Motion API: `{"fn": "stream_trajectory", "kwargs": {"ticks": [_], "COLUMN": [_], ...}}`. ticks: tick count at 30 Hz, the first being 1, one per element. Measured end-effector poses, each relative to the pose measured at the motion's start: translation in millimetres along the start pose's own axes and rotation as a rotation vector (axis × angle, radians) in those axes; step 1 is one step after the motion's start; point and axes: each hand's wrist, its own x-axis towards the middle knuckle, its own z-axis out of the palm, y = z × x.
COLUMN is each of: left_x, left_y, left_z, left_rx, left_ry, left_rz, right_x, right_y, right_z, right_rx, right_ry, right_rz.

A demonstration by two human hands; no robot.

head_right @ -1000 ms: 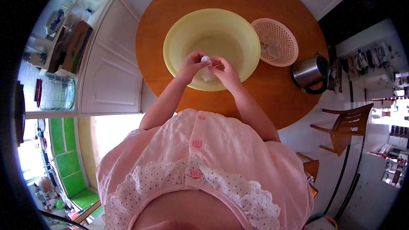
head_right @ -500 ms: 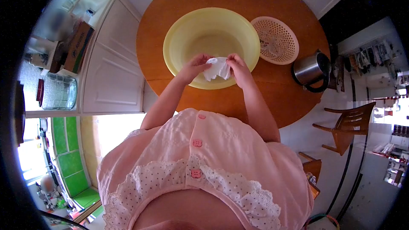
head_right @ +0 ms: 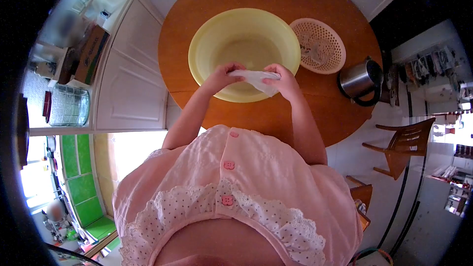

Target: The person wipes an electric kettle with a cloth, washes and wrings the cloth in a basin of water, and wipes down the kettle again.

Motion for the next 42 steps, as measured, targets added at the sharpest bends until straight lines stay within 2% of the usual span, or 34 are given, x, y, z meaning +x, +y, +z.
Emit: {"fn": "stream_trajectory", "kwargs": {"ticks": [2, 5, 6, 8, 11, 12, 13, 16, 17, 18, 20, 21, 24, 25, 28, 31, 34, 37, 40, 42], "left_x": [0.5, -1.0, -1.1, 0.0, 16.2, 17.4, 17.6, 17.5, 15.9, 15.0, 17.4, 18.5, 17.7, 18.9, 15.1, 21.9, 20.7, 23.8, 24.9, 25.2], "left_y": [-4.3, 7.8, 12.1, 18.1, 9.8, 12.5, 16.2, 19.8, 20.5, 21.7, 14.6, 14.5, 15.2, 15.1, 30.5, -4.9, -5.5, -0.1, 0.0, 3.1], "left_z": [-0.2, 5.2, 8.7, 17.7, 17.4, 14.5, 10.0, 1.2, 1.7, 2.1, 3.3, 4.2, 20.0, 23.7, 21.6, 2.3, 0.4, -0.5, -4.2, -5.1], "left_rx": [-0.088, 0.328, 0.390, 0.508, 0.060, 0.010, -0.040, -0.161, -0.207, -0.254, -0.153, -0.103, -0.429, -0.344, -0.049, 0.160, -0.098, -0.341, -0.506, -0.656], "left_ry": [-0.022, -0.035, 0.007, 0.089, -0.082, -0.030, 0.022, 0.084, 0.107, 0.130, 0.183, 0.210, 0.183, 0.179, 0.248, 0.272, 0.279, 0.304, 0.207, 0.198], "left_rz": [-0.004, -0.020, 0.058, 0.213, -0.065, -0.064, -0.064, 0.014, 0.036, 0.058, 0.034, 0.022, -0.114, -0.032, 0.016, 0.066, -0.139, -0.331, -0.379, -0.406], "right_x": [-2.0, 2.3, 4.2, 10.2, 11.1, 10.7, 9.2, 12.2, 15.3, 16.1, 18.8, 18.6, 14.9, 14.7, 18.6, 13.1, 17.7, 20.9, 23.9, 17.8], "right_y": [2.4, 9.5, 8.1, 3.7, -17.3, -25.6, -31.5, -31.4, -24.4, -20.3, -13.0, -13.7, -17.2, -20.8, -11.1, -21.1, -12.4, -4.2, -6.7, -19.3], "right_z": [-6.3, -3.2, 1.2, 10.0, 15.7, 16.4, 17.3, -0.2, -8.8, -14.4, -21.3, -15.7, 9.0, 15.9, 18.3, 4.3, -1.4, -8.1, -5.1, -3.3], "right_rx": [0.093, 0.358, 0.466, 0.203, -0.088, -0.168, -0.072, -0.110, -0.236, -0.154, 0.010, 0.149, 0.719, 0.740, 0.513, -0.271, -0.252, 0.037, 0.632, 0.845], "right_ry": [0.073, 0.121, 0.127, 0.064, -0.007, -0.027, -0.007, -0.149, -0.143, -0.117, -0.067, -0.073, 0.059, 0.059, 0.209, 0.349, 0.416, 0.263, -0.038, -0.122], "right_rz": [0.004, -0.056, -0.086, -0.153, -0.189, -0.192, -0.204, -0.033, 0.034, 0.028, 0.016, -0.066, -0.004, 0.015, 0.030, -0.105, -0.218, 0.066, 0.183, 0.292]}}
